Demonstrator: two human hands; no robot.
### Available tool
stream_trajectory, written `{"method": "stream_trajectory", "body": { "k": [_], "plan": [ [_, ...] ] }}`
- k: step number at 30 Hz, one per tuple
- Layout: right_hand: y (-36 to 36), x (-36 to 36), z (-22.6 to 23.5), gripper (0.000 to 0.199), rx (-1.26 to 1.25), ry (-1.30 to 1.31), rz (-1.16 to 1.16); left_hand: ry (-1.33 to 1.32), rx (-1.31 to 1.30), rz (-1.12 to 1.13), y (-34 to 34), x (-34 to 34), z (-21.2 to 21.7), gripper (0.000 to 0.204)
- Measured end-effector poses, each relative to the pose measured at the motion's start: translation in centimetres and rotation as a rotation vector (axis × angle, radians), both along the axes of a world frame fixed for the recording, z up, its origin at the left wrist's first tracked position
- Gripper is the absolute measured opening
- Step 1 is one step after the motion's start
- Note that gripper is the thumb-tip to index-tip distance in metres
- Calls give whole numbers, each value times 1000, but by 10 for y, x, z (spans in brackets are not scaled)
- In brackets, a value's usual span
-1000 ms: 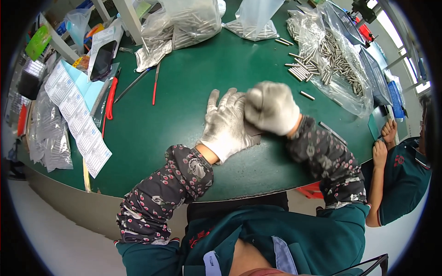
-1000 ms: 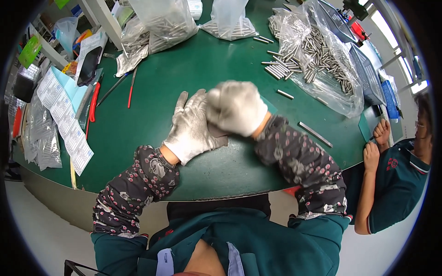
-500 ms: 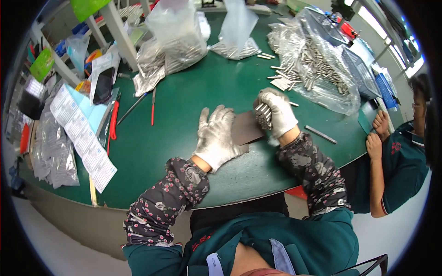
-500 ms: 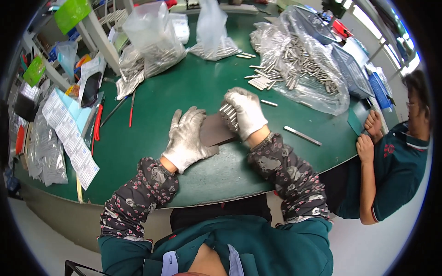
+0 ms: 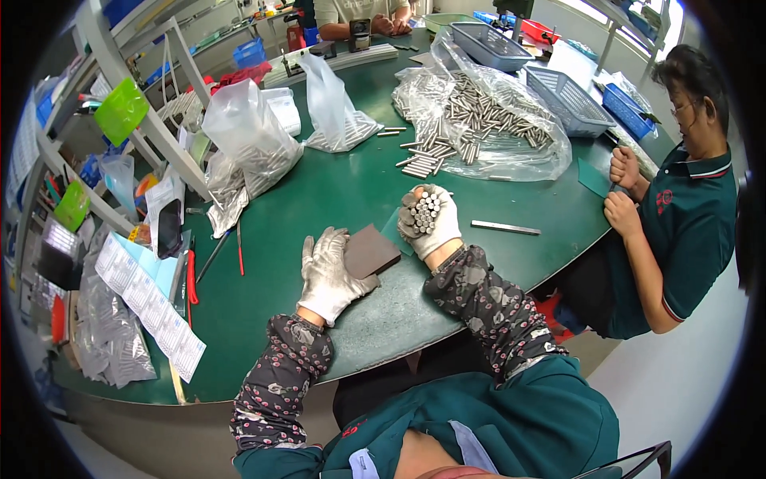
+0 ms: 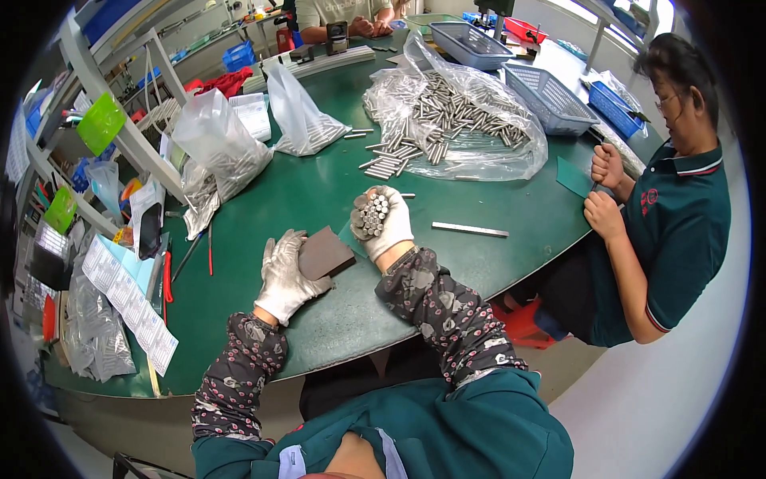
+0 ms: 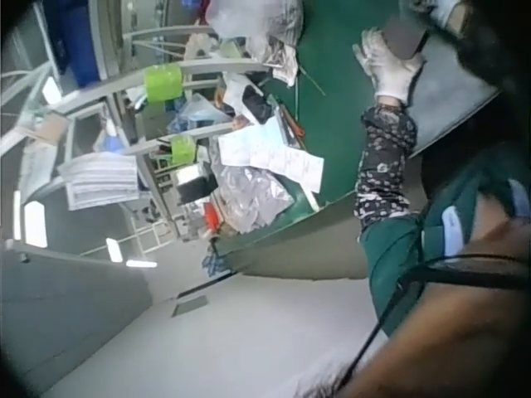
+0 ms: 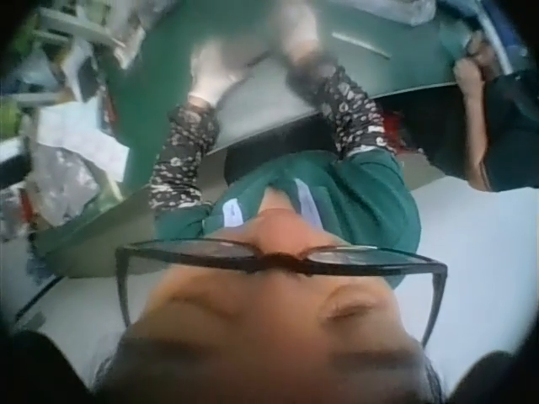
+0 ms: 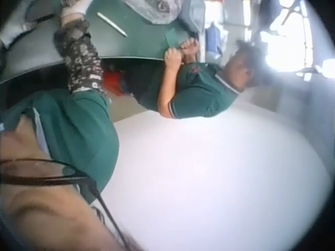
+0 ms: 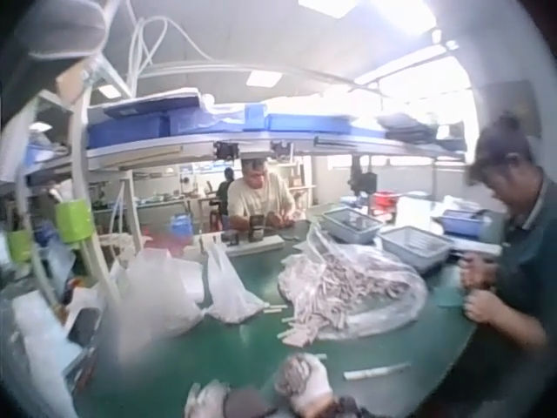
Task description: Polishing and inspecting small metal pins using a sanding block at an industrial workbench.
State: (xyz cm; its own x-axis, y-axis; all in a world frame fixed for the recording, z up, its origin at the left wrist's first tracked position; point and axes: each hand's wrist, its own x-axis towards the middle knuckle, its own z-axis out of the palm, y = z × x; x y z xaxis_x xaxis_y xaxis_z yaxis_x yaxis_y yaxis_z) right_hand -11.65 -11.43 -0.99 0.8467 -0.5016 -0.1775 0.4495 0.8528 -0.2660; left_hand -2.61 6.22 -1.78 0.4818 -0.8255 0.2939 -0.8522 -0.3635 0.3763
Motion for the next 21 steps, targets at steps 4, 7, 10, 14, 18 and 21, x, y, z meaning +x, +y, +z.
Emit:
{"method": "stream_trajectory", "body": {
  "k": [4,7,10,14,18,21],
  "plan": [
    [-4,0,-3,18,24,-47,26,49,37,2,2,0,8,79],
    [-5,0,-4,19,9,-63,33,33,32,7,3,1,6,79],
    [-8,-1,-5,19,6,-104,54,45,40,4,1,0,7,80],
    [-4,1,2,20,27,-35,32,17,34,1,2,2,5,80],
    [-8,0,3,21,16,-52,32,-6,55,6,0,1,7,81],
    [-9,2,-3,21,33,-53,21,-31,46,3,1,5,-1,81]
  ]
}}
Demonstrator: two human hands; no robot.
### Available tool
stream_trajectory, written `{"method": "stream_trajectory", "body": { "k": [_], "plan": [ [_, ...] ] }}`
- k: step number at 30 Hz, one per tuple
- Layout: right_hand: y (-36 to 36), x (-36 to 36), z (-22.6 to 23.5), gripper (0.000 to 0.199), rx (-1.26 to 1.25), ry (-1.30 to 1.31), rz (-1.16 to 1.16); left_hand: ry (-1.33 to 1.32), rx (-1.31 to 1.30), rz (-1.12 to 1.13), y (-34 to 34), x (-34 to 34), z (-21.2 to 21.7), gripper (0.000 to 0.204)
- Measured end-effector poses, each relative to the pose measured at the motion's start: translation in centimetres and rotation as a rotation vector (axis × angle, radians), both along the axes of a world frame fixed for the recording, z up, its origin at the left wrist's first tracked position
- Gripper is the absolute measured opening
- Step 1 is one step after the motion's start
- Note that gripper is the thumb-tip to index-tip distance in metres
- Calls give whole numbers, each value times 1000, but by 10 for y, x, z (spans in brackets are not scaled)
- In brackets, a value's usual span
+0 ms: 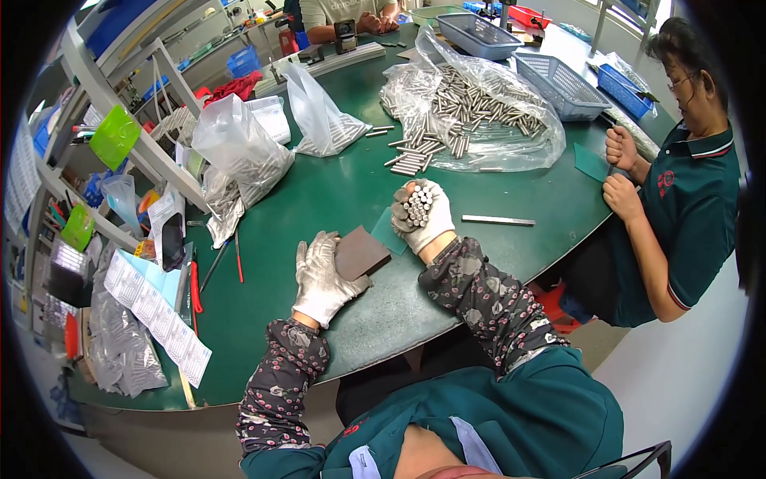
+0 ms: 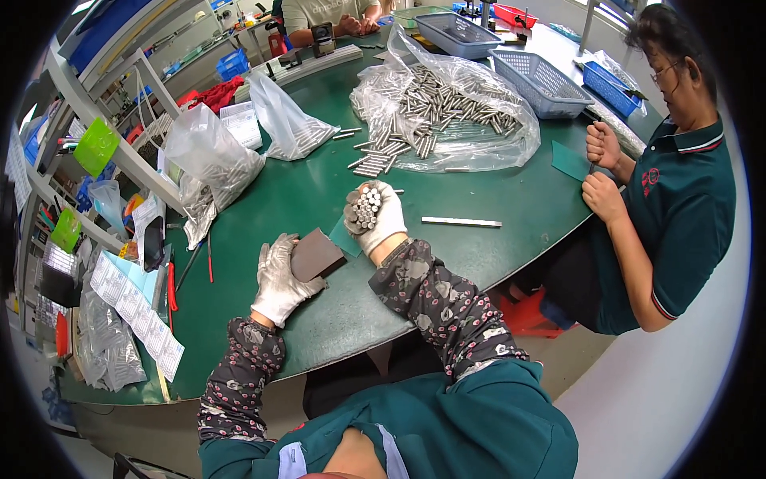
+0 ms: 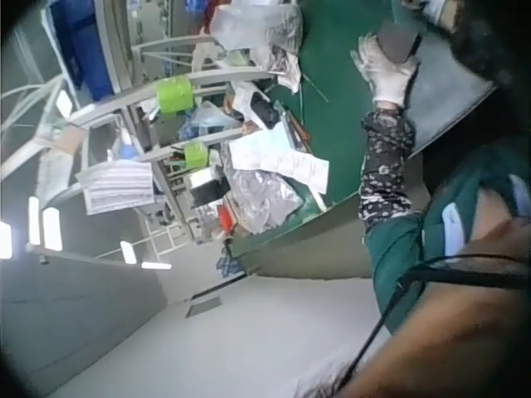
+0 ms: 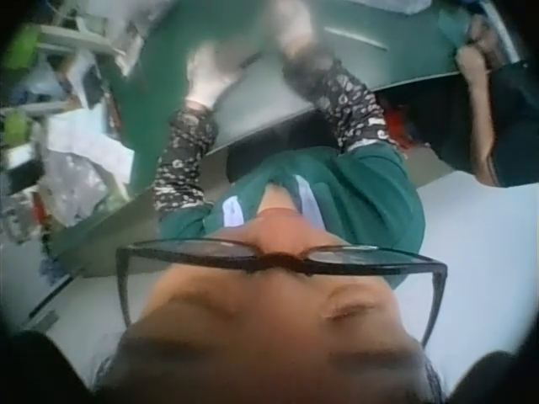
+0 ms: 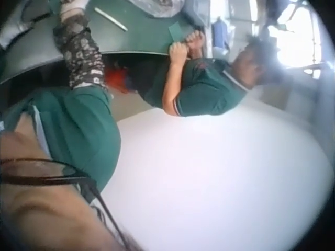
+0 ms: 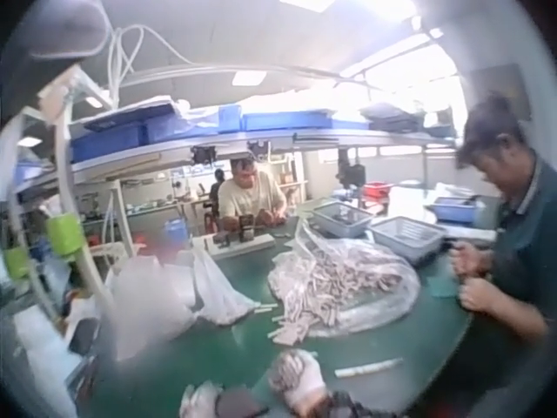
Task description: Polishing and inspecting small metal pins using a sanding block at an industrial workbench.
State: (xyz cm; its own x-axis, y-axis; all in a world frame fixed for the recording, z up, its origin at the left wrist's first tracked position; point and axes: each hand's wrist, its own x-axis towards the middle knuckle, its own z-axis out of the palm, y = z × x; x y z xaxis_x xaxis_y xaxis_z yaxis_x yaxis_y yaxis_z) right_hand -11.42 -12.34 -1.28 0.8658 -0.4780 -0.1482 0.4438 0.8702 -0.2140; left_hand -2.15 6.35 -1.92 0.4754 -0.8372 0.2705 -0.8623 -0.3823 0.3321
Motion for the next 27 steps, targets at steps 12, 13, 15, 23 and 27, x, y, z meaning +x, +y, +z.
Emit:
{"method": "stream_trajectory", "body": {
  "k": [12,13,15,23,27],
  "plan": [
    [-2,-2,2,25,68,110,-57,24,-18,4,1,-5,6,80],
    [-2,-3,2,25,54,98,-56,17,-14,0,1,-4,6,80],
    [-4,-4,0,25,45,74,-29,34,-11,-3,-1,-4,7,80],
    [-3,0,1,20,74,32,-9,28,-3,10,1,-4,7,79],
    [-2,-2,5,24,54,95,-49,29,-12,1,0,-5,7,79]
  ]
}}
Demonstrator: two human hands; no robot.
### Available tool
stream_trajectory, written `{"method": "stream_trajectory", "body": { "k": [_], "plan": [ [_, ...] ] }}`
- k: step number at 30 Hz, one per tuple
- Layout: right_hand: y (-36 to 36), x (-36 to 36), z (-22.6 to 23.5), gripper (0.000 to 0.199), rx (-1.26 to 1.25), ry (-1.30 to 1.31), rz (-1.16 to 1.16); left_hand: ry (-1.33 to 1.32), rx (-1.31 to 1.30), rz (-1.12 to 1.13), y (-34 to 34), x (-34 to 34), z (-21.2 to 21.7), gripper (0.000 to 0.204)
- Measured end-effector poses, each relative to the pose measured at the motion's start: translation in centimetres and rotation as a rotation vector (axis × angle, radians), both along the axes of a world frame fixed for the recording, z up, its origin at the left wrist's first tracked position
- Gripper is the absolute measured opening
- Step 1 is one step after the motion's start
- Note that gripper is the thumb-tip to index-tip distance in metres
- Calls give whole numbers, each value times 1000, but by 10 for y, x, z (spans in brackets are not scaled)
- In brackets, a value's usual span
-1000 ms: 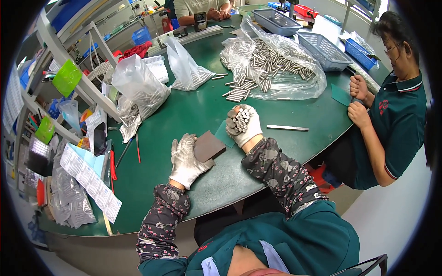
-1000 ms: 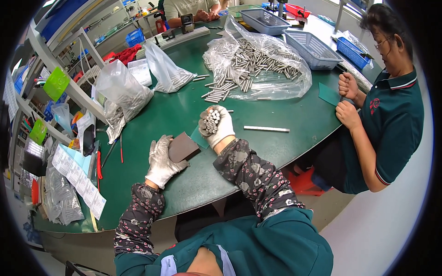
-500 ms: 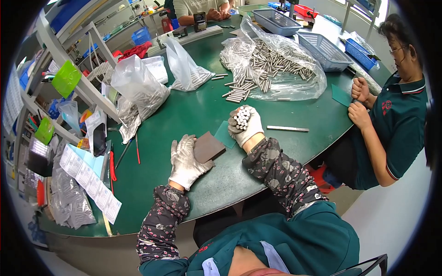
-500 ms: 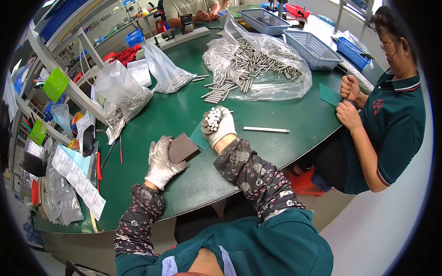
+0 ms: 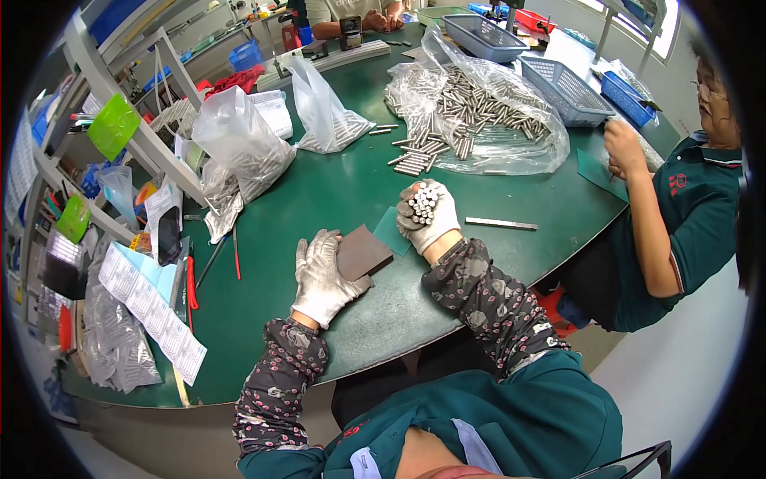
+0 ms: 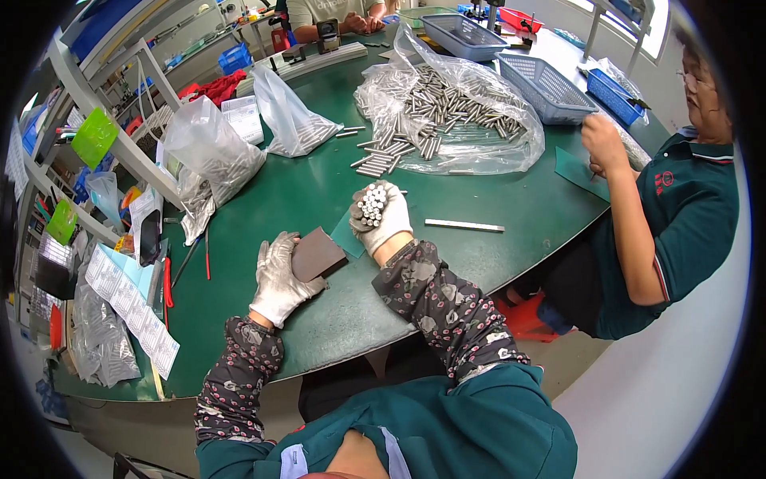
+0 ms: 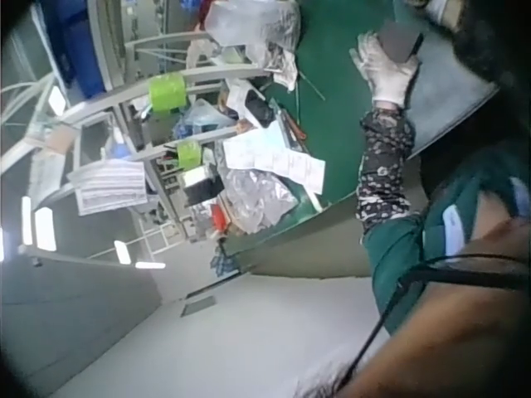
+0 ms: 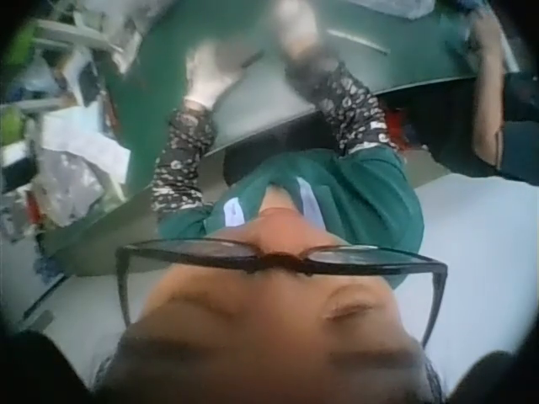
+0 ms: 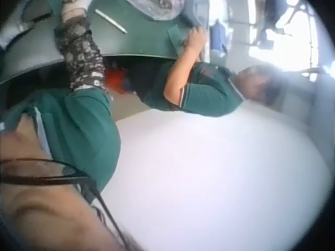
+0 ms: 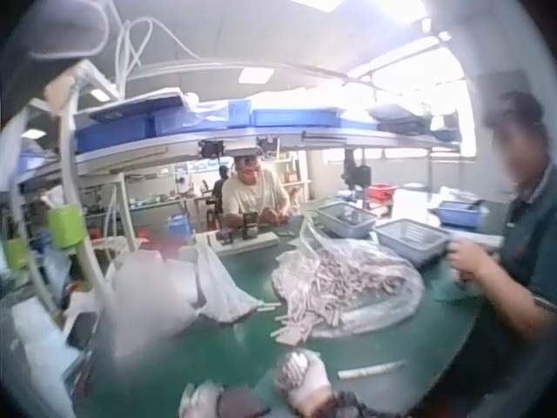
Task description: Polishing and inspecting small metal pins using a sanding block at an industrial workbench.
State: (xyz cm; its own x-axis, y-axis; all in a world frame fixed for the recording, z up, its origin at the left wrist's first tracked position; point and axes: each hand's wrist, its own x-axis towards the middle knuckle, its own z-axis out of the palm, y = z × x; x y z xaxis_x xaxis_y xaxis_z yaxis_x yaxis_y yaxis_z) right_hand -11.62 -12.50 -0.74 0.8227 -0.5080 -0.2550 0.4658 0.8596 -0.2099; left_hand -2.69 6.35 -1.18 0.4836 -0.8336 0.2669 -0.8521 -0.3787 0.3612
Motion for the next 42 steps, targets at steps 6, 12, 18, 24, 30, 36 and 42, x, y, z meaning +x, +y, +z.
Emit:
{"method": "stream_trajectory", "body": {
  "k": [6,12,18,24,30,36,42],
  "plan": [
    [1,-3,1,23,-12,40,-7,1,-7,-5,-1,-2,0,78],
    [11,2,11,19,-146,196,-66,-10,-30,-2,2,1,-1,75],
    [54,13,47,7,-2412,184,-521,2,9,11,0,1,0,80],
    [29,45,28,11,-2764,398,-461,-38,153,11,-1,-1,5,93],
    [65,22,32,11,-2858,96,-301,-24,102,7,3,-1,-5,88],
    [21,40,35,11,-2629,291,-670,6,38,13,-4,5,6,86],
    [17,44,33,14,-2787,314,-508,11,8,-19,1,-3,-3,86]
  ]
}}
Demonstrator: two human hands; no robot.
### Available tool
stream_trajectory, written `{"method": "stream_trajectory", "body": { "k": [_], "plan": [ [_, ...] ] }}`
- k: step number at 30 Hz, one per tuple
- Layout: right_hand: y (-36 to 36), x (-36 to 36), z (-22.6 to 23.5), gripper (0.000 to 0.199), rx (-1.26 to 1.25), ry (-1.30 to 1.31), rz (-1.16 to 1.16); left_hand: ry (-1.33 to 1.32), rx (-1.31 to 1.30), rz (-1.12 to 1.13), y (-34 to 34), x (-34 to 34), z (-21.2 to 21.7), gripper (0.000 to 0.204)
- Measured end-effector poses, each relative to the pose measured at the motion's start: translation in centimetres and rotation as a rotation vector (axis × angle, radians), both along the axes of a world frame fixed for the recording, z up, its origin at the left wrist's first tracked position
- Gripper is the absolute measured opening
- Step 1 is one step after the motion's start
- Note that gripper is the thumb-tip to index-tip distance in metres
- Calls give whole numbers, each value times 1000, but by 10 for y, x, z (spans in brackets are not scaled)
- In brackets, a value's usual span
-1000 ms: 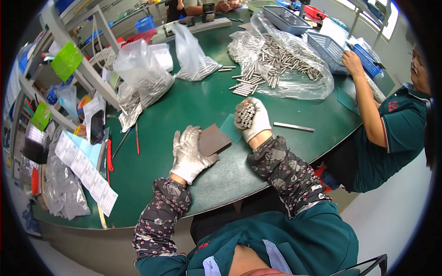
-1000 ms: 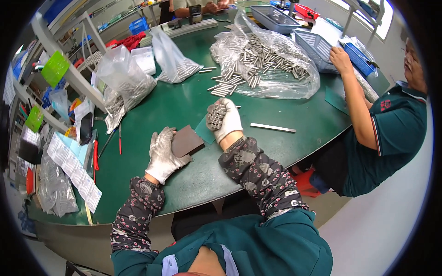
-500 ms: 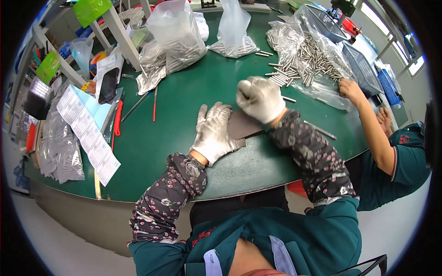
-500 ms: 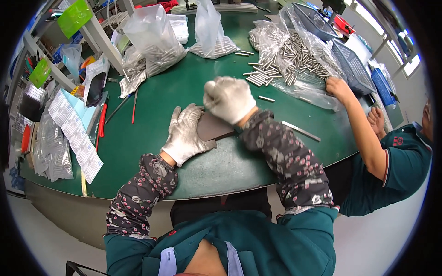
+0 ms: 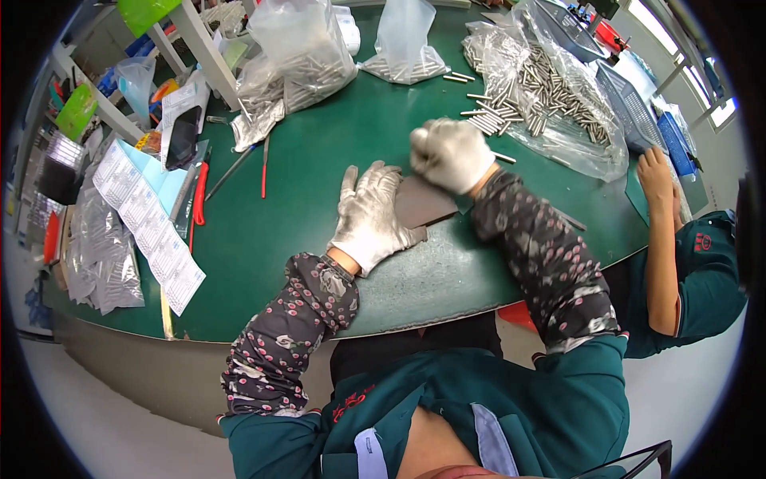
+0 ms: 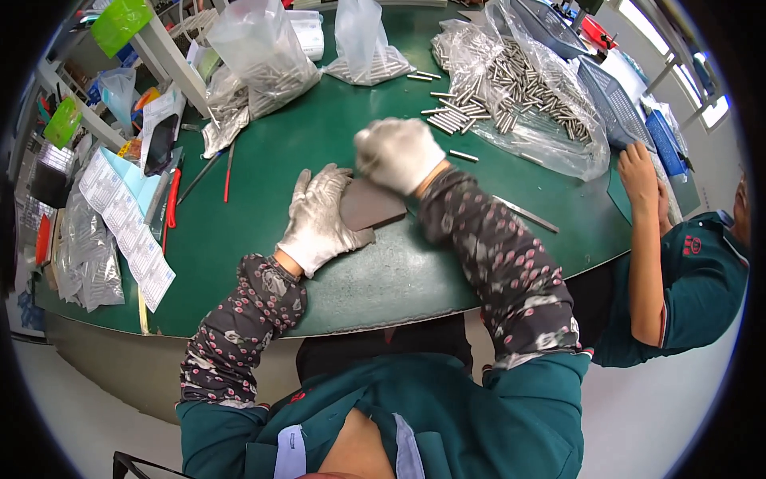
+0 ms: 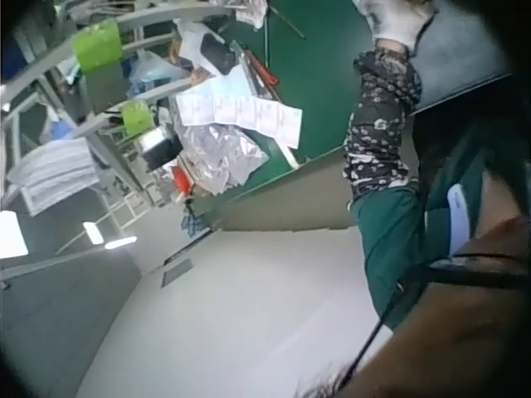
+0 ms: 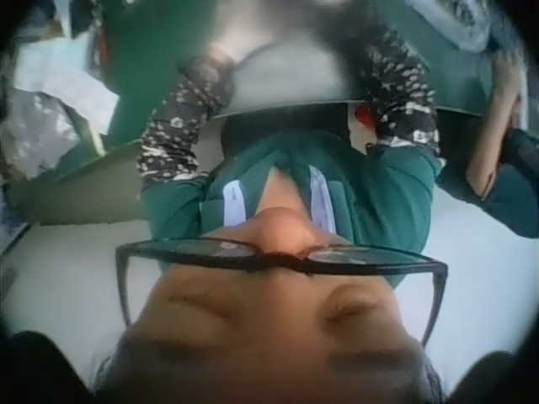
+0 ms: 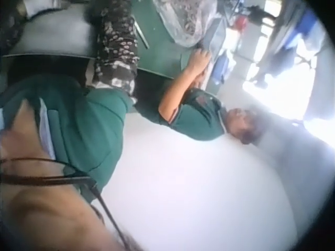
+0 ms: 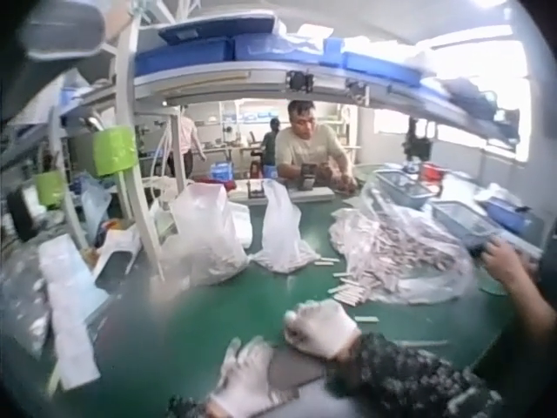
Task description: Polishing and inspecting small metal pins using a sanding block at an industrial workbench.
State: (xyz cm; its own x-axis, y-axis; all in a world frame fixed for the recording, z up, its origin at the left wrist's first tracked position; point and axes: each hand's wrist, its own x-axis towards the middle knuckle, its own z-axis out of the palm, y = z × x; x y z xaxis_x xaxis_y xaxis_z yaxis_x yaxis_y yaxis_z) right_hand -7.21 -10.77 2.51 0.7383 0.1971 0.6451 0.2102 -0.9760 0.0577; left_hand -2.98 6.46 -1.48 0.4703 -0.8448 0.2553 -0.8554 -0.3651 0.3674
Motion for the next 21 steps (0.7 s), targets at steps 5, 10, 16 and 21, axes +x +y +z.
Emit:
{"method": "stream_trajectory", "body": {
  "k": [5,10,16,21],
  "plan": [
    [29,-18,9,13,99,33,182,19,106,32,0,4,6,85],
    [-6,-1,2,6,47,-6,-96,-24,24,17,0,1,6,84],
    [-24,-30,-24,18,2572,285,589,-3,93,39,1,-4,14,82],
    [-1,-45,-23,17,2640,-92,519,-25,35,-5,4,-3,11,95]
  ]
}}
